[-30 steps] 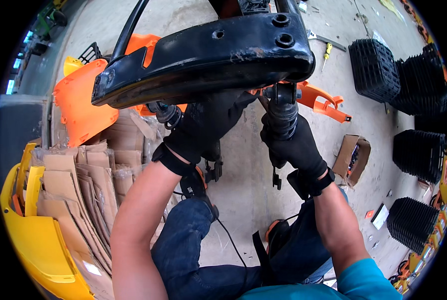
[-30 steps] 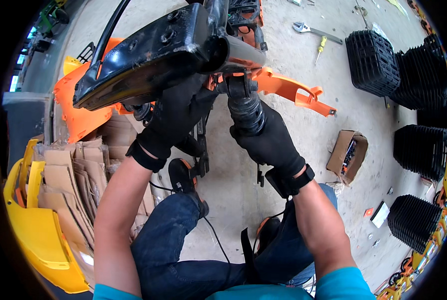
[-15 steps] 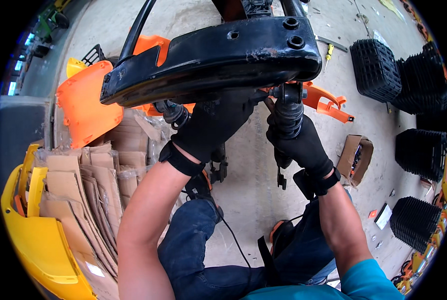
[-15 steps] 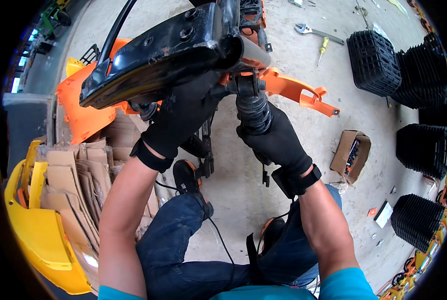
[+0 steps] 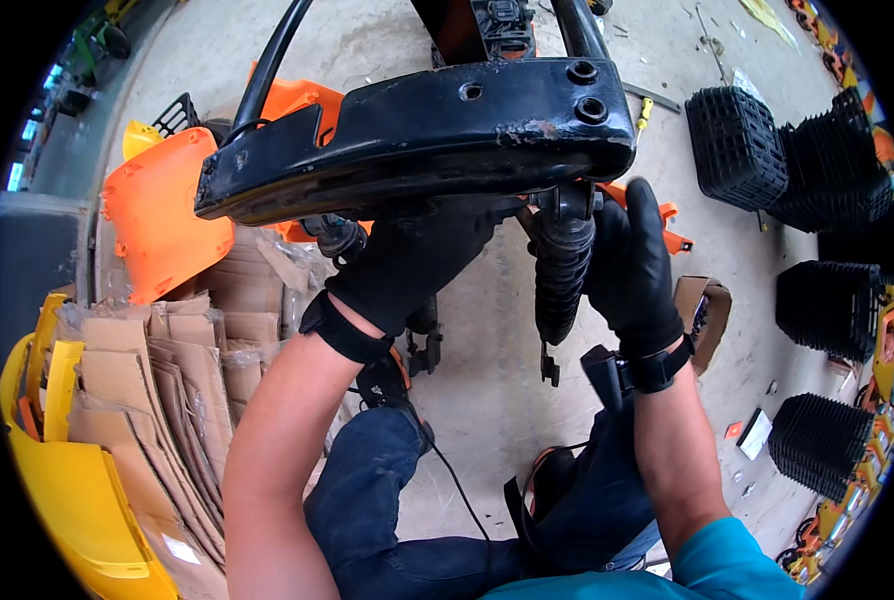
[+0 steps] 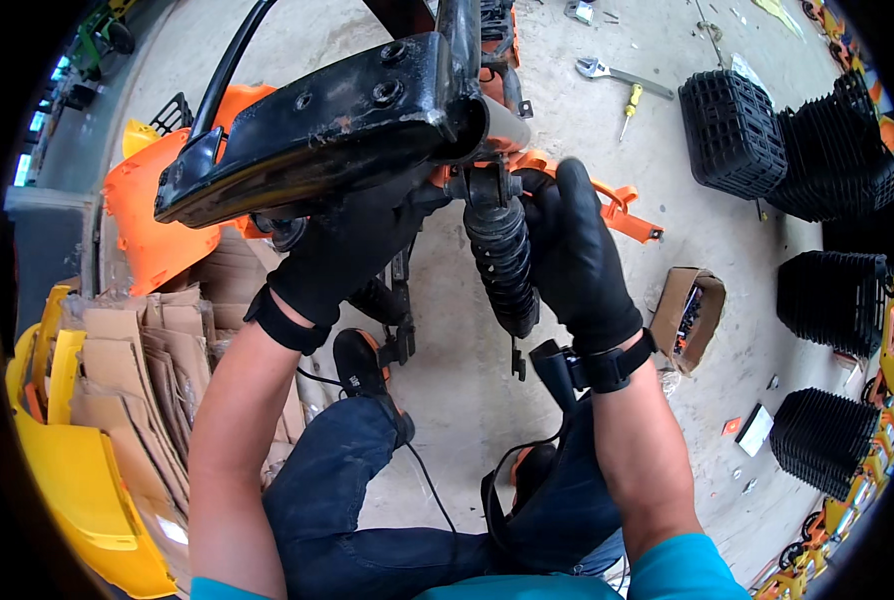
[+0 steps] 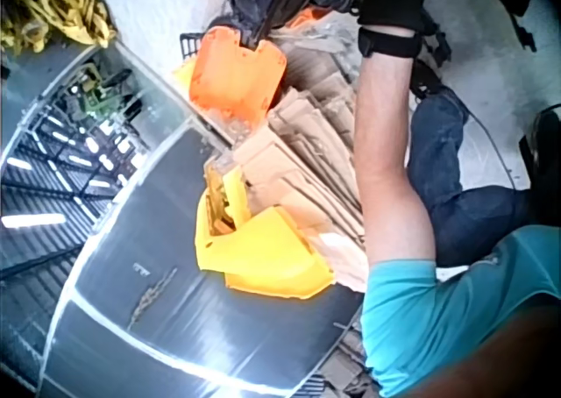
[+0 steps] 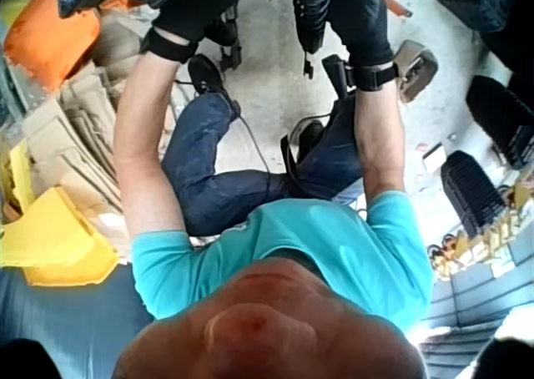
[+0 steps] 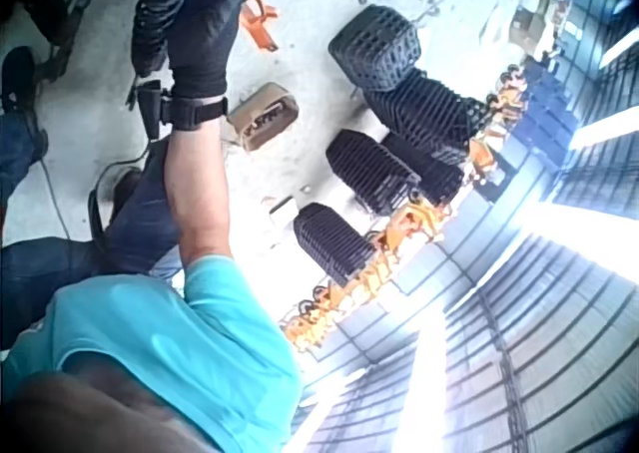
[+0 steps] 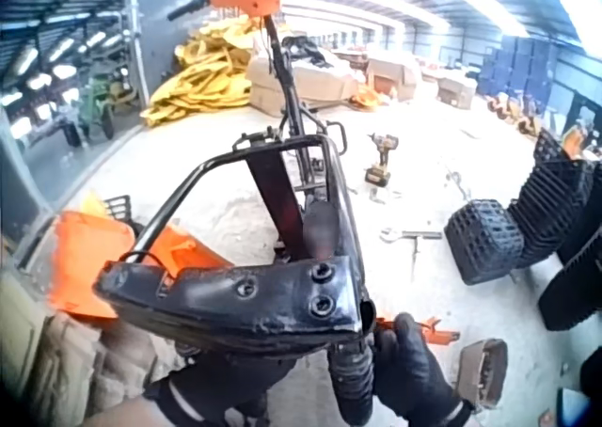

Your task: The person assembles components of a vehicle chassis, including positioning and aligning shocks, attaching plastic fairing pieces by hand, and connecting electrical wires on the frame.

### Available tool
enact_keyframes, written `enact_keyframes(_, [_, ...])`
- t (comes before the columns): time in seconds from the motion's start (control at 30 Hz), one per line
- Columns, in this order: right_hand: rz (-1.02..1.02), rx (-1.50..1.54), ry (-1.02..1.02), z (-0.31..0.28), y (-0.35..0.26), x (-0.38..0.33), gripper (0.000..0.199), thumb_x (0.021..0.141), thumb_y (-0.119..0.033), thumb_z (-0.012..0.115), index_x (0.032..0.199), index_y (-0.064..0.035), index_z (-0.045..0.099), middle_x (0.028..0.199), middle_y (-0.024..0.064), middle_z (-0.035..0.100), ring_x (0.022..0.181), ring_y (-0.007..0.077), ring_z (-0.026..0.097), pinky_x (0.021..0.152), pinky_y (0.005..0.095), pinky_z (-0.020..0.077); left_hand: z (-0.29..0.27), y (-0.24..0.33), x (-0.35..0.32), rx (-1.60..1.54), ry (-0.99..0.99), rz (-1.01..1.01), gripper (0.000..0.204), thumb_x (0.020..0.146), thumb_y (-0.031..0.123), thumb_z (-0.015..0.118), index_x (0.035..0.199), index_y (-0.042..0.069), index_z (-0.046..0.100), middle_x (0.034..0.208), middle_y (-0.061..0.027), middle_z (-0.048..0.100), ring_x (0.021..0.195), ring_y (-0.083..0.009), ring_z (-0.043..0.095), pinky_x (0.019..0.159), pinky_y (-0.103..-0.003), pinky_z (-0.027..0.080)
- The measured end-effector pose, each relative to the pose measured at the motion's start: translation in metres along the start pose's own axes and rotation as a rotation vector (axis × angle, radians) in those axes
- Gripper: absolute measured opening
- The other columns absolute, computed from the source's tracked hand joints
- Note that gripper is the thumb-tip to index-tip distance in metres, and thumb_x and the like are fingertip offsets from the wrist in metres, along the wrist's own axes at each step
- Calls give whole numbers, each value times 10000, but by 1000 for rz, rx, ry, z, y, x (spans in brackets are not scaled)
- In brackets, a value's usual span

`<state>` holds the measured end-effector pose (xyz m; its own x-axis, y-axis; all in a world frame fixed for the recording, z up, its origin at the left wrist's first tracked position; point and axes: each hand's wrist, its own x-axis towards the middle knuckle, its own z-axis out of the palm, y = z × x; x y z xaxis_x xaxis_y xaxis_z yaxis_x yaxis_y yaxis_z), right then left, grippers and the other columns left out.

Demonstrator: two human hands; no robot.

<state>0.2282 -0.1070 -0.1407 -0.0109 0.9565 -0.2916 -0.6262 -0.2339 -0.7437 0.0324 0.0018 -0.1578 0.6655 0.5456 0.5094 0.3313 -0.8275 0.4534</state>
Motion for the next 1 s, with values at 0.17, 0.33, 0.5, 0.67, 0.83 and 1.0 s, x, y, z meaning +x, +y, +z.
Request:
enact_keyframes(0.17, [-371,-763,108,4,6,7,374,989,-262,525,1275,-29,467,1026,134,667,898,218,671,778,328,553,-10,-1,1,-63,-31,-36,407,913,306,673,1257,97,619,1233,-103,630,1135,-255,593,991,-380,460])
enact_keyframes(0.33, [-624,-1278,204,22,3,4,564,839,-122,689,1326,-22,423,962,124,676,815,274,673,728,348,518,-34,6,10,-395,-40,-125,401,916,339,675,1213,72,634,1168,-98,651,1074,-220,612,972,-370,479])
enact_keyframes(0.5, [-556,-1243,283,30,7,2,358,841,-124,694,1158,-58,540,909,67,697,794,228,680,707,328,512,-8,-16,17,-304,176,90,335,921,313,663,1151,69,648,1055,-87,670,983,-206,635,918,-358,507])
enact_keyframes(0.67, [-641,-1340,308,32,10,-1,301,862,-127,692,1122,-57,559,890,55,706,786,196,686,708,303,522,-5,-15,18,-140,197,152,280,932,292,632,1103,71,642,988,-74,662,932,-188,635,886,-342,513])
enact_keyframes(0.83, [-657,-1331,306,32,9,0,329,857,-101,708,1135,-40,543,926,81,679,805,221,685,744,321,541,-11,-11,17,147,221,265,231,942,271,601,1056,73,635,922,-61,654,882,-171,635,853,-326,519])
enact_keyframes(1.0, [-606,-1341,337,13,14,4,379,859,-194,671,1177,-49,522,998,104,648,871,251,677,755,355,564,-12,-12,13,606,247,441,193,953,250,570,1009,75,629,855,-48,646,832,-153,635,820,-310,525])
